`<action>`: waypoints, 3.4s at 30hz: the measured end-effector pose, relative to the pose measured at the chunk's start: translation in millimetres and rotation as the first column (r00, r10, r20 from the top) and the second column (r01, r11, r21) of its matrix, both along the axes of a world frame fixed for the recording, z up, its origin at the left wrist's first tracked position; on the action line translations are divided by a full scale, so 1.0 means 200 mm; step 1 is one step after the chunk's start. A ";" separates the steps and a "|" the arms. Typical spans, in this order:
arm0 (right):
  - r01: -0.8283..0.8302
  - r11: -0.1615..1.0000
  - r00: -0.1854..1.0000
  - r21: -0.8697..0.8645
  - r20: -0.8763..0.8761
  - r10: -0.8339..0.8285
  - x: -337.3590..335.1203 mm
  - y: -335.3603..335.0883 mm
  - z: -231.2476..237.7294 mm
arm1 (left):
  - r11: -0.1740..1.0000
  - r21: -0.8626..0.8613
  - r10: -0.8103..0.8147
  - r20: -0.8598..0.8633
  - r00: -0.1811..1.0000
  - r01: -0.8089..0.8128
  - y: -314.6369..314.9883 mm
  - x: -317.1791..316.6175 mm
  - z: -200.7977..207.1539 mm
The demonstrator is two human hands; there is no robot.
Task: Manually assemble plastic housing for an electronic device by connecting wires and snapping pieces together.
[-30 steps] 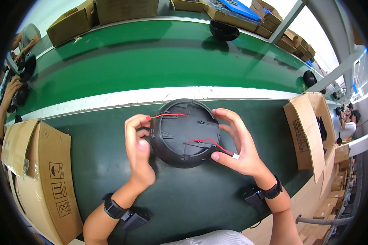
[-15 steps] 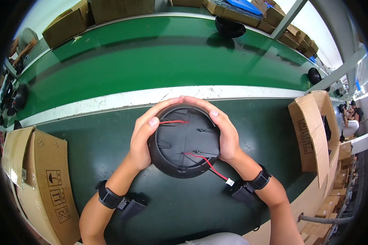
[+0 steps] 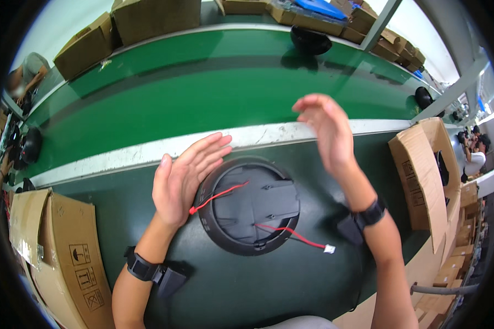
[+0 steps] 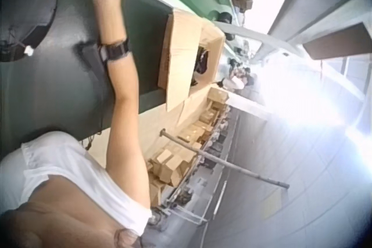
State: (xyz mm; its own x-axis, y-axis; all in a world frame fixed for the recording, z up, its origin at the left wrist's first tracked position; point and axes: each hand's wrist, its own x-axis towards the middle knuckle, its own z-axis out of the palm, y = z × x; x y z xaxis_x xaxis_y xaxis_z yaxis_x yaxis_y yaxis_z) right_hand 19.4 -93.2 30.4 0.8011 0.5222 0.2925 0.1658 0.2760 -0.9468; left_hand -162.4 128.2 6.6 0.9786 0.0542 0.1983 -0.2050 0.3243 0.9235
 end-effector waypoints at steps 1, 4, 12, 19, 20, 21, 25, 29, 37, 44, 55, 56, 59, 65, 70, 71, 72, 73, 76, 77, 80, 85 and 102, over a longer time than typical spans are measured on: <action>0.169 0.977 0.970 -0.127 0.195 -0.142 0.15 0.01 0.04 | 0.997 -0.046 -0.068 0.004 0.998 0.068 0.00 0.05 -0.01; 0.500 0.821 0.802 -0.277 0.505 -0.318 0.65 0.03 0.15 | 0.962 -0.015 -0.274 0.036 0.961 0.274 -0.07 0.15 0.02; 0.725 0.028 0.672 -0.688 0.716 0.189 1.29 0.18 0.12 | 0.887 0.023 -0.462 0.087 0.883 0.462 -0.12 0.20 0.05; 0.666 0.306 0.658 -0.681 0.729 0.190 1.26 0.04 -0.01 | 0.927 -0.070 -0.367 0.041 0.929 0.369 -0.13 0.20 0.04; 0.701 0.399 0.589 -0.592 0.795 0.145 1.22 -0.01 -0.02 | 0.940 -0.069 -0.334 0.011 0.943 0.333 -0.13 0.20 0.05; 0.720 0.489 0.519 -0.492 0.850 0.090 1.16 -0.02 -0.03 | 0.940 -0.067 -0.334 0.009 0.942 0.334 -0.14 0.19 0.05; 0.602 0.617 0.698 -0.507 0.709 -0.100 0.81 -0.14 0.05 | 0.966 -0.009 -0.258 0.004 0.966 0.258 -0.15 0.18 0.06; 0.463 0.771 0.735 -0.438 0.676 -0.058 0.40 -0.29 0.11 | 0.982 0.035 -0.189 0.075 0.979 0.187 -0.12 0.21 0.05; 0.689 0.546 0.533 -0.476 0.844 0.063 -0.21 -0.59 0.23 | 0.979 -0.197 -0.047 -0.026 0.999 0.041 -0.08 0.22 0.02; 0.653 0.565 0.654 -0.505 0.752 -0.084 -0.36 -0.71 0.11 | 0.811 -0.524 0.172 -0.211 0.962 -0.260 0.18 0.23 0.05; 0.408 0.851 0.528 -0.330 0.846 0.075 -0.49 -0.31 0.32 | 0.795 -0.581 0.025 0.322 0.947 0.177 0.24 0.17 -0.16; 0.330 0.882 0.541 -0.335 0.833 0.115 -0.51 -0.24 0.35 | 0.795 -0.577 0.014 0.328 0.945 0.189 0.19 0.20 -0.17; 0.232 0.934 0.603 -0.272 0.794 0.082 -0.55 -0.01 0.38 | 0.897 -0.441 0.112 0.221 0.969 -0.003 0.06 0.30 -0.18; 0.194 0.980 0.593 -0.036 0.801 -0.088 -0.55 0.21 0.39 | 0.876 -0.483 0.099 0.154 0.983 -0.013 -0.03 0.24 -0.13; 0.238 0.971 0.558 0.016 0.816 -0.150 -0.53 0.19 0.38 | 0.838 -0.545 0.083 0.100 0.992 -0.015 -0.08 0.24 -0.11; 0.238 0.971 0.559 0.015 0.816 -0.150 -0.53 0.19 0.38 | 0.830 -0.558 0.076 0.091 0.993 -0.012 -0.10 0.25 -0.10; 0.231 0.973 0.554 0.023 0.819 -0.151 -0.53 0.19 0.38 | 0.821 -0.571 0.069 0.083 0.994 -0.010 -0.09 0.25 -0.09; 0.224 0.974 0.549 0.030 0.822 -0.152 -0.53 0.19 0.38 | 0.812 -0.583 0.063 0.075 0.995 -0.008 -0.09 0.25 -0.09; 0.212 0.974 0.537 0.073 0.825 -0.179 -0.53 0.20 0.37 | 0.787 -0.616 0.052 0.053 0.997 -0.008 -0.10 0.25 -0.06; 0.209 0.975 0.537 0.072 0.825 -0.176 -0.53 0.20 0.37 | 0.778 -0.629 0.048 0.046 0.998 -0.009 -0.10 0.27 -0.04; 0.210 0.975 0.494 0.067 0.853 -0.165 -0.52 0.21 0.34 | 0.749 -0.663 0.045 0.030 0.999 -0.014 -0.06 0.26 0.00; 0.179 0.983 0.558 -0.039 0.827 -0.069 -0.46 0.20 0.29 | 0.695 -0.719 0.023 0.044 0.999 0.016 -0.04 0.22 0.07; 0.231 0.914 0.806 -0.334 0.592 0.013 -0.41 0.33 0.12 | 0.735 0.011 0.642 0.311 0.701 -0.678 0.06 0.24 0.15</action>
